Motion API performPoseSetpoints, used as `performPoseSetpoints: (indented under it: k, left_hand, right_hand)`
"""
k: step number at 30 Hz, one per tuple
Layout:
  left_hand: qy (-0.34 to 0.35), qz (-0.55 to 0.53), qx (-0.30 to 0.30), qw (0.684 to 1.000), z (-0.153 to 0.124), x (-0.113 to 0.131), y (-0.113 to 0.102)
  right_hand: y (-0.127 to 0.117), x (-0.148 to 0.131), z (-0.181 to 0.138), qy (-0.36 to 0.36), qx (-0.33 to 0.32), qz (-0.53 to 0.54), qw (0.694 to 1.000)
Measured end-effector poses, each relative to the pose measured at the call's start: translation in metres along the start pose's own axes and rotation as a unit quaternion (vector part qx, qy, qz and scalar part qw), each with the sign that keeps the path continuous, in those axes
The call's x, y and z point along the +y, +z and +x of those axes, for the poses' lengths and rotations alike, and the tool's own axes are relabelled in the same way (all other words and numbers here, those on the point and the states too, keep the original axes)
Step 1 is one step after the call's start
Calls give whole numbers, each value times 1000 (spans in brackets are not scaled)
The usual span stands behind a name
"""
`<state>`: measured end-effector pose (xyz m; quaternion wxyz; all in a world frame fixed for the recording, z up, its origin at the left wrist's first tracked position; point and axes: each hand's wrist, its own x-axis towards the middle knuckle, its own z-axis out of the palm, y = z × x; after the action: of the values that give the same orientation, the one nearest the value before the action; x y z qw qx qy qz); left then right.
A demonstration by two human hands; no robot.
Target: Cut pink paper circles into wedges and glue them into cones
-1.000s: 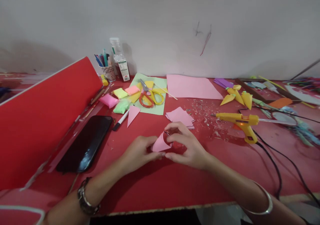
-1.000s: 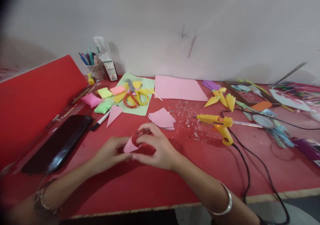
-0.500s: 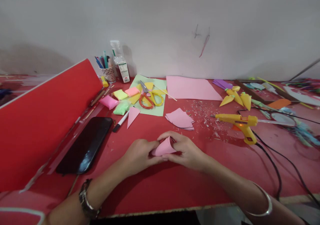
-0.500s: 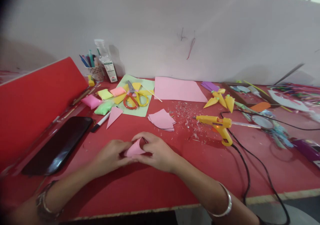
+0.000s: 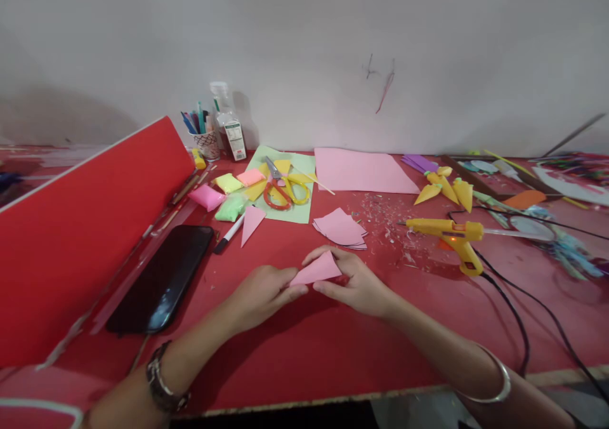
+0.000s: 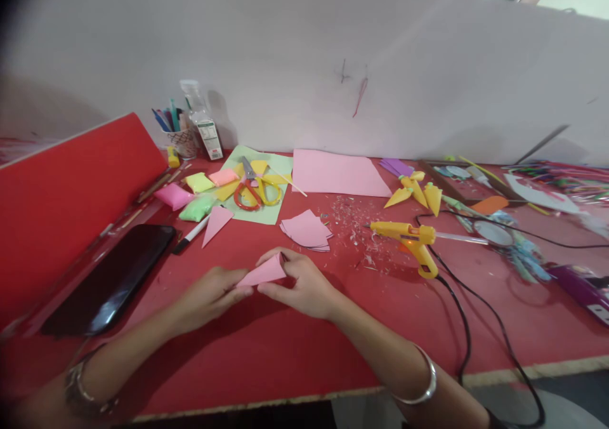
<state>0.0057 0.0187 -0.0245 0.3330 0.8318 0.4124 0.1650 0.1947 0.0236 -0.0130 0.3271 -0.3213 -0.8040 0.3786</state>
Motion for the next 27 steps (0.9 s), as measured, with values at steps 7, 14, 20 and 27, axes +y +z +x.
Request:
performPoseSetpoints:
  k: [7, 14, 20, 27]
  left_hand:
    - [-11, -38, -26, 999, 0, 1, -4]
    - [2, -44, -19, 999, -2, 1, -4]
    - [2, 22, 3, 1000, 0, 0, -3]
    - [18, 35, 9, 999, -1, -1, -3]
  right_hand:
    - [1, 0, 1, 5, 35, 15, 999]
    - [0, 0, 0, 8, 36, 11, 999]
    - [1, 1, 0, -8, 41, 3, 999]
    - [1, 2, 0, 3, 43, 3, 999]
